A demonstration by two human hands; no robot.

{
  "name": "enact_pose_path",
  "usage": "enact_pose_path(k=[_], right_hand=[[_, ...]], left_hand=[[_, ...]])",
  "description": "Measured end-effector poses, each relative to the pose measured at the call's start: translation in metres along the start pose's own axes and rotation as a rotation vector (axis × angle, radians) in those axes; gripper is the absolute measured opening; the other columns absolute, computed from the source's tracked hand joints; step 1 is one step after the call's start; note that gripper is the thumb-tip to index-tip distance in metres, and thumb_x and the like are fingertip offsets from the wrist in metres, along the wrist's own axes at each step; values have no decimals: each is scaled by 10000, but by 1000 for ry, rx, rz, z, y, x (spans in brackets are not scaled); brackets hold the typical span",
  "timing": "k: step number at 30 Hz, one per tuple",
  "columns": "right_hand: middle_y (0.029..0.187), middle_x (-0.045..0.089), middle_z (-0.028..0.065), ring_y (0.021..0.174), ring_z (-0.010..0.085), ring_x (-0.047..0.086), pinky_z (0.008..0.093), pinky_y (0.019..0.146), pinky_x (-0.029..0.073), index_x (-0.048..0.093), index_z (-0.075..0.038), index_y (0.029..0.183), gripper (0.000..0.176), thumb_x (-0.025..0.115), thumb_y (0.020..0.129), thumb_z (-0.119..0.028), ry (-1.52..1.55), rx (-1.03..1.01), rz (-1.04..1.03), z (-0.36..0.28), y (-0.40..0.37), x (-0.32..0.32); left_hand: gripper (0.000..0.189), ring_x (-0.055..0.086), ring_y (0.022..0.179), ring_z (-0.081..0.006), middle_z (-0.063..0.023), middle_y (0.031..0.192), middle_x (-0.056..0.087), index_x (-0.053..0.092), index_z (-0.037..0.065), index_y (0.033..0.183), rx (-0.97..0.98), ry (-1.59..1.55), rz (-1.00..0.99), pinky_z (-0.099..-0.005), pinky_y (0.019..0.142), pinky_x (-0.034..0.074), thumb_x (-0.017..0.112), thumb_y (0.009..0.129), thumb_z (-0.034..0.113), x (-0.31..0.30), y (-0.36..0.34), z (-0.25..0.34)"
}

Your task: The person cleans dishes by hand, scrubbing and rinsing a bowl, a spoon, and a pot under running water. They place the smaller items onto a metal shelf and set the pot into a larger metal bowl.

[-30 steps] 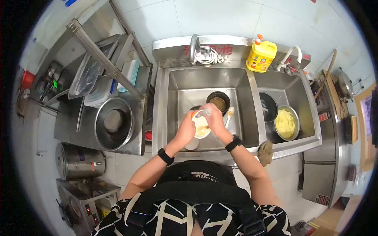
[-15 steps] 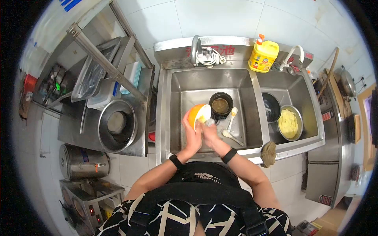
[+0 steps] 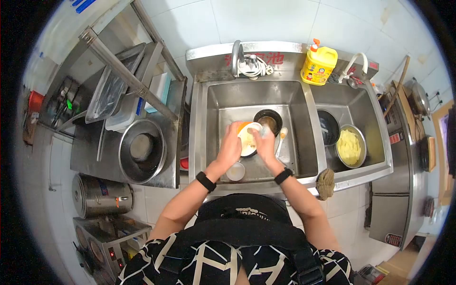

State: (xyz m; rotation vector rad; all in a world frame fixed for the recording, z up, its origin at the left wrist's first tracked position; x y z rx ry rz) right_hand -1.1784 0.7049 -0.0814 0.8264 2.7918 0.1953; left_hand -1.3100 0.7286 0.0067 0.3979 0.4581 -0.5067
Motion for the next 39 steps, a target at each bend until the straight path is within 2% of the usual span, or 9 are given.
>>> enact_pose_path(k=[3, 7, 10, 15, 19, 21, 26, 34, 39], right_hand=[[771, 607, 36, 740, 156, 604, 280, 609, 484, 556, 13, 964, 181, 515, 805, -64, 683, 722, 96, -20, -42, 21], [823, 614, 72, 767, 169, 606, 290, 605, 492, 559, 2, 970, 192, 512, 789, -42, 648, 839, -47, -33, -38, 10], [972, 552, 189, 847, 295, 574, 339, 609, 486, 552, -12, 851, 138, 540, 713, -8, -473, -75, -347, -44, 5, -10], [888, 532, 165, 741, 340, 560, 408, 643, 469, 535, -33, 852, 186, 529, 668, -10, -515, -839, -394, -98, 8, 6], [823, 569, 171, 719, 293, 586, 360, 639, 480, 538, -17, 855, 200, 576, 659, -10, -397, -594, -109, -67, 21, 1], [759, 607, 147, 686, 216, 611, 301, 598, 482, 545, 10, 836, 161, 607, 697, -43, -6, 166, -91, -38, 10, -1], [787, 614, 46, 632, 126, 581, 236, 505, 467, 572, 33, 940, 206, 590, 768, -78, 784, 771, 80, -51, -36, 22], [868, 551, 194, 745, 340, 567, 360, 624, 478, 549, -23, 882, 255, 568, 629, 4, -576, -711, -337, -83, 27, -5], [805, 557, 147, 698, 286, 570, 332, 615, 460, 545, -18, 817, 167, 573, 656, 14, -444, -659, -149, -92, 35, -6]], left_hand=[[448, 394, 1045, -375, -233, 1105, 391, 367, -34, 1126, -7, -19, 197, -387, 926, 316, 317, 686, -100, 5, -7, 3], [437, 395, 1075, -333, -206, 1148, 395, 353, -38, 1144, -161, -350, 351, -375, 958, 295, 376, 709, -67, 17, -22, -37], [397, 423, 1103, -245, -158, 1162, 443, 366, -10, 1152, -245, -361, -109, -345, 952, 308, 380, 756, -26, 4, -20, -32], [417, 430, 1087, -294, -195, 1144, 453, 366, -16, 1164, 10, -31, -298, -352, 943, 317, 385, 747, -23, -1, 9, -31], [445, 387, 1096, -365, -240, 1138, 413, 356, -27, 1161, 29, 18, -144, -377, 962, 291, 334, 720, -78, -7, 13, -19], [454, 381, 1100, -366, -239, 1144, 401, 353, -24, 1166, 52, -9, -39, -378, 969, 282, 313, 718, -86, -8, 9, -11], [398, 386, 1112, -322, -203, 1162, 397, 333, -3, 1189, -136, -315, 282, -352, 982, 258, 360, 792, -30, 3, -2, -10], [357, 405, 1092, -322, -216, 1139, 419, 336, -6, 1173, 13, -21, -378, -348, 941, 305, 404, 826, 45, -8, 30, -22], [317, 412, 1055, -361, -242, 1105, 425, 347, -13, 1148, -49, 152, -296, -378, 913, 326, 378, 837, 42, -4, 33, -14]])
Point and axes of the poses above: each hand's wrist, its own y-axis towards the middle knuckle, its own x-axis out of the palm, z = x × y, the point moved 3 cm from there along y, towards the middle knuckle
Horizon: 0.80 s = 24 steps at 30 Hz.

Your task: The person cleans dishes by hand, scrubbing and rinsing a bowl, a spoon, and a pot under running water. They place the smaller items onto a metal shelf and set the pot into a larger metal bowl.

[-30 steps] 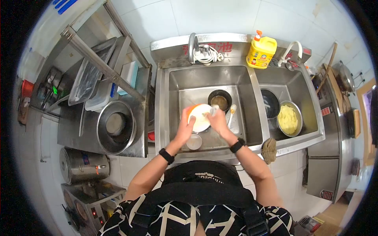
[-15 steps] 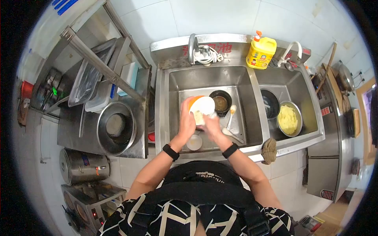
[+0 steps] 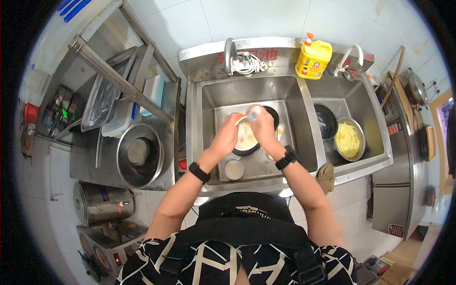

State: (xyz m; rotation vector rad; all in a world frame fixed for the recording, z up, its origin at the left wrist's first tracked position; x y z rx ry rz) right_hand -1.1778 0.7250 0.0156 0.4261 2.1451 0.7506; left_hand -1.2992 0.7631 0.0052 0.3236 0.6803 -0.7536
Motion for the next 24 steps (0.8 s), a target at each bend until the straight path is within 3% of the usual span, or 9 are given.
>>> enact_pose_path(k=[2, 6, 9, 10, 12, 13, 17, 21, 24], right_hand=[[822, 602, 119, 717, 187, 590, 284, 612, 464, 558, 11, 850, 141, 589, 714, -6, 407, 832, 51, 13, -19, 1], [856, 603, 74, 705, 130, 583, 229, 593, 465, 550, 63, 944, 213, 569, 800, -91, 1128, 1155, 245, -15, -62, 35], [869, 597, 100, 731, 172, 585, 262, 624, 472, 516, 75, 996, 294, 559, 812, -151, 928, 1124, -353, -8, -62, 17], [869, 597, 100, 731, 172, 585, 262, 624, 472, 516, 75, 996, 294, 559, 812, -151, 927, 1118, -355, 2, -61, 12], [949, 558, 166, 828, 229, 566, 334, 698, 462, 458, 67, 1071, 390, 546, 820, -217, 374, 763, -513, 12, -50, 1], [1069, 464, 218, 993, 273, 479, 394, 828, 392, 418, 49, 1121, 417, 540, 805, -195, 326, 672, -291, 0, -41, -9], [1106, 387, 235, 1024, 371, 392, 418, 879, 341, 451, 60, 1061, 380, 535, 723, -93, 133, 146, -316, -16, -48, 15], [1095, 415, 226, 1029, 365, 416, 416, 872, 358, 468, 39, 1038, 328, 517, 721, -32, -36, 243, -255, -29, -48, 19], [1024, 482, 212, 957, 328, 492, 397, 833, 402, 517, 34, 977, 272, 510, 715, -37, 443, 176, -515, -32, -58, 13]], left_hand=[[286, 425, 1034, -359, -232, 1088, 435, 354, -12, 1137, 110, -118, 355, -377, 901, 336, 353, 856, 44, -2, -6, 8], [241, 449, 1009, -326, -210, 1067, 456, 405, -23, 1088, 50, -257, 505, -352, 881, 349, 368, 892, 113, -2, -11, 7], [274, 472, 964, -316, -202, 1012, 487, 425, -31, 1062, -117, -377, 481, -345, 860, 355, 343, 916, 186, -2, -14, -13], [274, 472, 964, -316, -202, 1012, 487, 425, -31, 1062, -113, -376, 486, -345, 860, 355, 343, 916, 186, -1, -14, -19], [346, 488, 929, -313, -201, 975, 507, 422, -37, 1057, -205, -414, 477, -347, 840, 360, 294, 932, 259, 8, -18, -31], [346, 488, 929, -313, -201, 975, 507, 422, -37, 1057, -199, -419, 474, -347, 840, 360, 294, 932, 259, 12, -19, -36], [403, 482, 950, -295, -196, 1000, 507, 422, -41, 1065, -207, -393, 407, -343, 846, 354, 261, 935, 306, 25, -23, -23], [458, 465, 996, -278, -186, 1023, 505, 409, -35, 1123, -246, -480, 370, -327, 879, 342, 224, 935, 340, 32, -27, -18], [474, 465, 1005, -248, -172, 1050, 503, 422, -17, 1127, -313, -545, 303, -322, 888, 338, 212, 934, 361, 22, -33, -29]])
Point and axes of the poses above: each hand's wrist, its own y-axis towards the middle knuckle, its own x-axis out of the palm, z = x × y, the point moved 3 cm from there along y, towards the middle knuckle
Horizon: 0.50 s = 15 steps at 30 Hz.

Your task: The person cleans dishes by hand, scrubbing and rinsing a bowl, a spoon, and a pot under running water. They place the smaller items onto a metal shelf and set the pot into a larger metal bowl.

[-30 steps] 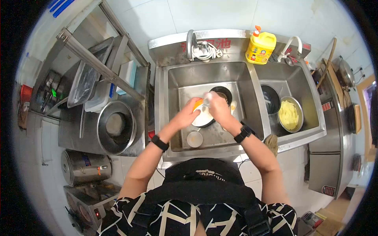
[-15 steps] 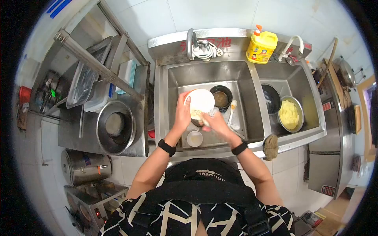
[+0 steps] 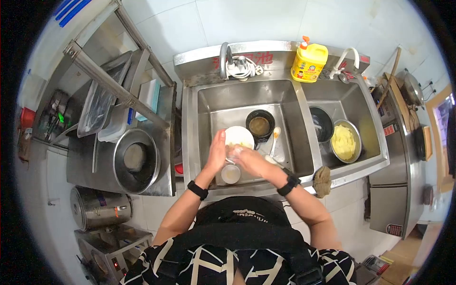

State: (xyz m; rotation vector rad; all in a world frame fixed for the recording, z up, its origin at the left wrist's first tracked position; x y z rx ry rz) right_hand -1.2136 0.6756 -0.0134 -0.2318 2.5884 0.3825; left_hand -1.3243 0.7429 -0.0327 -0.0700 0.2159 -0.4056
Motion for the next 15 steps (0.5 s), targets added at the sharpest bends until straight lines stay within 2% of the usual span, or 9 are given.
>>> enact_pose_path(k=[2, 3, 4, 6, 7, 8, 11, 14, 15], right_hand=[[966, 516, 198, 889, 348, 518, 384, 787, 426, 501, 16, 1007, 261, 487, 747, 0, -363, -58, -66, 20, -7, -3], [913, 542, 191, 839, 354, 536, 387, 745, 444, 521, 10, 959, 219, 477, 745, 10, -456, 65, -6, 0, -2, -18], [913, 542, 191, 839, 354, 536, 387, 745, 444, 521, 10, 959, 219, 477, 745, 10, -454, 67, -5, 4, 5, -15], [933, 546, 214, 859, 327, 554, 390, 731, 458, 569, 27, 882, 223, 522, 665, 0, -490, -145, 237, 2, 21, -11], [929, 546, 214, 866, 345, 541, 392, 748, 451, 561, 24, 891, 230, 540, 666, -17, -284, -23, 242, 1, 21, -1], [929, 546, 214, 866, 345, 541, 392, 748, 451, 561, 24, 891, 230, 540, 666, -17, -280, -23, 241, -2, 16, 1], [942, 537, 210, 897, 360, 518, 386, 779, 435, 550, 29, 878, 172, 516, 725, -42, -156, -94, -57, -8, 3, 3], [920, 539, 207, 898, 359, 515, 390, 780, 430, 540, 35, 842, 141, 473, 770, -66, -396, -165, 45, 12, -6, -10], [904, 544, 206, 894, 364, 513, 391, 773, 431, 531, 33, 822, 154, 438, 792, -86, -161, -2, 175, -11, 5, -27]], left_hand=[[487, 470, 1012, -235, -155, 1064, 509, 425, -5, 1143, 119, 207, -11, -318, 893, 336, 214, 932, 380, -1, 0, 1], [493, 470, 1031, -238, -148, 1079, 515, 427, 11, 1160, 85, 123, -22, -317, 903, 331, 215, 930, 393, 2, -9, 21], [493, 470, 1031, -238, -148, 1079, 515, 427, 11, 1160, 84, 125, -24, -317, 903, 331, 215, 930, 393, 6, -10, 19], [501, 463, 1051, -237, -152, 1082, 517, 429, 24, 1167, 130, 28, -52, -321, 912, 327, 217, 926, 408, 11, -9, 13], [497, 461, 1056, -234, -153, 1092, 514, 445, 32, 1155, 109, 24, -46, -321, 917, 323, 211, 926, 407, 7, -6, 9], [497, 461, 1056, -234, -153, 1092, 514, 445, 32, 1155, 106, 27, -45, -321, 917, 323, 211, 926, 407, -1, -4, 5], [488, 467, 1047, -220, -148, 1105, 506, 463, 27, 1137, 162, 150, -94, -306, 907, 334, 213, 929, 391, -18, 0, 20], [483, 468, 1039, -205, -143, 1111, 500, 459, 28, 1141, 138, 60, -89, -298, 894, 345, 213, 931, 387, -9, -6, 23], [483, 468, 1039, -205, -143, 1111, 500, 459, 28, 1141, 140, 60, -92, -298, 894, 345, 213, 931, 387, -4, -8, 21]])
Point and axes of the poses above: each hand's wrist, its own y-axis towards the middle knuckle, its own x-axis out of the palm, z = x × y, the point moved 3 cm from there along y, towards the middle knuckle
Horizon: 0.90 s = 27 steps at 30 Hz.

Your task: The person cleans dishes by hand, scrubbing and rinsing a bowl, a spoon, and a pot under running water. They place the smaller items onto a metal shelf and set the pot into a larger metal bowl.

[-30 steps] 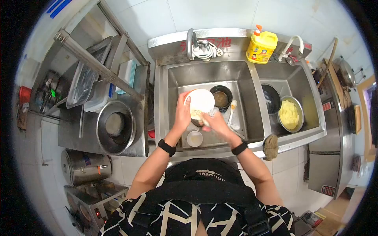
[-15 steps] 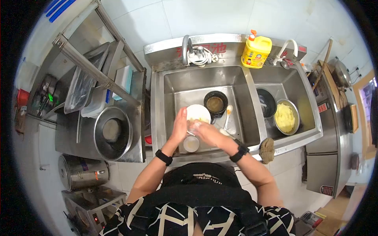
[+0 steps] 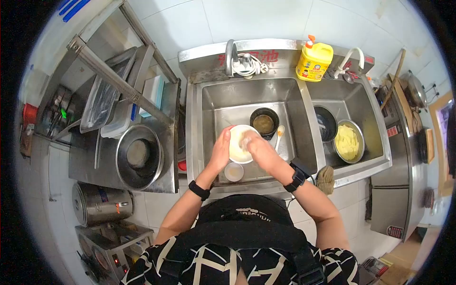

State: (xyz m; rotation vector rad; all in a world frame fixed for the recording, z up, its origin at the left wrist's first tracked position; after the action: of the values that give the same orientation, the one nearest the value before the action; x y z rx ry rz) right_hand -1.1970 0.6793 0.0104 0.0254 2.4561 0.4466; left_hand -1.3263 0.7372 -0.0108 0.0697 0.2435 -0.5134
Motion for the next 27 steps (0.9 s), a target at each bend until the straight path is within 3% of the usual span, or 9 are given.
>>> enact_pose_path(k=[4, 11, 16, 19, 21, 22, 24, 26, 27], right_hand=[[933, 538, 211, 893, 372, 510, 386, 771, 434, 530, 43, 860, 152, 478, 764, -63, 96, -52, 85, -8, 17, 6], [958, 512, 162, 904, 334, 489, 380, 759, 424, 542, -23, 954, 273, 590, 687, -53, -39, -275, -389, -6, -4, -3], [851, 560, 104, 833, 294, 518, 363, 734, 425, 605, -72, 882, 243, 614, 639, -62, -145, -102, -2, -38, 14, -36], [885, 610, 119, 873, 274, 566, 360, 822, 429, 596, -17, 878, 260, 481, 743, -207, 818, -167, 18, -33, 6, -4], [1040, 556, 104, 958, 271, 527, 362, 865, 399, 591, -60, 943, 236, 500, 753, -167, 19, -338, 249, -37, 0, -3], [1093, 530, 98, 985, 257, 511, 341, 866, 397, 600, -83, 948, 211, 509, 765, -132, -387, -449, 422, -43, -5, -5], [1139, 504, 84, 1007, 264, 497, 331, 878, 391, 591, -98, 980, 220, 515, 779, -146, -426, -397, 427, -27, 6, -8], [1151, 489, 71, 1028, 233, 486, 304, 889, 383, 530, -80, 1069, 260, 498, 826, -166, 383, 163, 199, 16, 21, -2], [1151, 489, 71, 1028, 233, 486, 304, 889, 383, 530, -80, 1069, 260, 498, 826, -166, 389, 163, 199, 29, 20, 4]], left_hand=[[494, 487, 1003, -193, -132, 1069, 520, 449, 18, 1146, -66, -158, 14, -297, 878, 358, 218, 931, 397, 3, 1, 3], [433, 520, 936, -176, -114, 1009, 556, 473, -14, 1105, 19, -94, 39, -290, 833, 389, 293, 922, 335, -17, 8, -1], [295, 536, 875, -168, -87, 966, 557, 475, -24, 1088, -280, -538, 113, -298, 775, 439, 445, 871, 173, -14, 12, -54], [353, 495, 1008, -202, -94, 1096, 505, 418, 37, 1164, -340, -933, -327, -342, 861, 422, 457, 863, 216, 7, -5, -29], [371, 466, 1068, -210, -95, 1147, 479, 401, 60, 1184, -323, -1077, -586, -361, 897, 407, 452, 865, 243, 35, -6, -27], [342, 487, 1026, -186, -69, 1108, 497, 422, 81, 1159, -517, -1108, -469, -332, 851, 431, 468, 857, 234, 35, -11, -19], [313, 508, 983, -162, -43, 1069, 515, 443, 103, 1135, -704, -1119, -335, -302, 805, 455, 484, 850, 225, 29, -16, -55], [301, 525, 875, -116, -11, 984, 540, 480, 103, 1096, -685, -1168, -900, -245, 711, 460, 555, 809, 151, 18, -9, -113], [301, 525, 875, -116, -11, 984, 540, 480, 103, 1096, -689, -1165, -896, -245, 711, 460, 555, 809, 151, 18, -12, -108]])
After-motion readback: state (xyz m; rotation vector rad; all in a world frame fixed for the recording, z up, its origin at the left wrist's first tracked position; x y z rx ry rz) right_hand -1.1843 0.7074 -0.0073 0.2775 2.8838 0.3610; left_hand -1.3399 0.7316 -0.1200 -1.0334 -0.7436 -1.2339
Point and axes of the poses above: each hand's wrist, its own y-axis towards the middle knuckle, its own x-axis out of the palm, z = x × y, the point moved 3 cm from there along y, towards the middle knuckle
